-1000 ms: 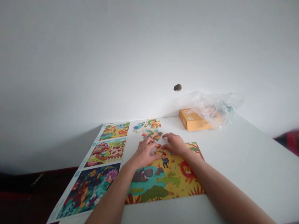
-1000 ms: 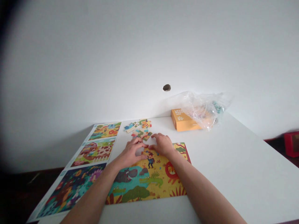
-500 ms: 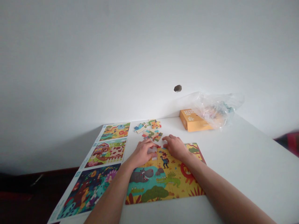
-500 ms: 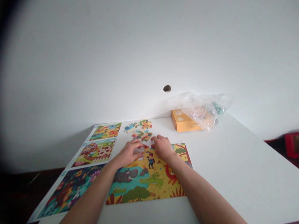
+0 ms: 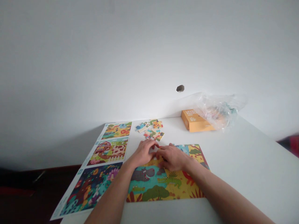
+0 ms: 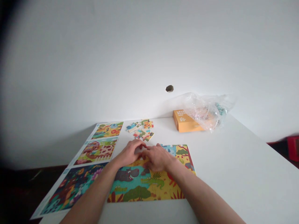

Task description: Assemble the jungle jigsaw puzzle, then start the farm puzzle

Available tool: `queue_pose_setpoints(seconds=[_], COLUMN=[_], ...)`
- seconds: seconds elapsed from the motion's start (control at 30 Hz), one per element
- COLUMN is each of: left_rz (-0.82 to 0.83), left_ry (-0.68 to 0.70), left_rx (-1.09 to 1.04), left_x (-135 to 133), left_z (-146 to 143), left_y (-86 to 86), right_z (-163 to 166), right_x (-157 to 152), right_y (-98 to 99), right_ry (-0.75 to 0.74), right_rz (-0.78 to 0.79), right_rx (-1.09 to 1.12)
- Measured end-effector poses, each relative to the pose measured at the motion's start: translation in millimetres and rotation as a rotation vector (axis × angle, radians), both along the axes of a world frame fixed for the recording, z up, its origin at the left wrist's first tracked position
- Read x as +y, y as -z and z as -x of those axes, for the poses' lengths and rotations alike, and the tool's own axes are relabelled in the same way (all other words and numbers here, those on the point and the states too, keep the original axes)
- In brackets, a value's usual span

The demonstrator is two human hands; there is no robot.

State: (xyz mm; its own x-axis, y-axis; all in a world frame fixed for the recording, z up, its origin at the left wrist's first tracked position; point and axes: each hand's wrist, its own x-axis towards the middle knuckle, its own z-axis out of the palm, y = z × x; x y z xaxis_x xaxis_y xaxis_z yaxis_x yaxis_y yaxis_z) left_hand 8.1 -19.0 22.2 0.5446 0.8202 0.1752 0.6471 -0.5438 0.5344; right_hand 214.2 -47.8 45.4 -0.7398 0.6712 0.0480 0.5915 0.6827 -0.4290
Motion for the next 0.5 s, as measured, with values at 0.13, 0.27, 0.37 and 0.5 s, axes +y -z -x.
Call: queue_pose_setpoints(seconds=[0.13,0.27,0.37,0.5], left_rz=[0.04,0.047,0.049,0.062], left_ry=[0.081,0.135,0.151,0.156], left_rx=[0.03,0.056,0.065,0.077], left_x=[-3.2,-5.2,-5.8,-6.6], left_z=[2.3,3.5,2.3,0.2], left_y=[-6.4,-9.1,-9.4,-11.3], right_z=[-4.3,-9.1,-12.1,-13.1], right_x=[3.3,7.0,9.4,9.9], right_y=[1.0,0.2,-0.4,-1.4], right_ry=[0.018,0.01,-0.004,0.011], right_rz=[0.017,0.054,0.086,0.09], right_rx=[-0.016,-0.032,-0.033,-0.036])
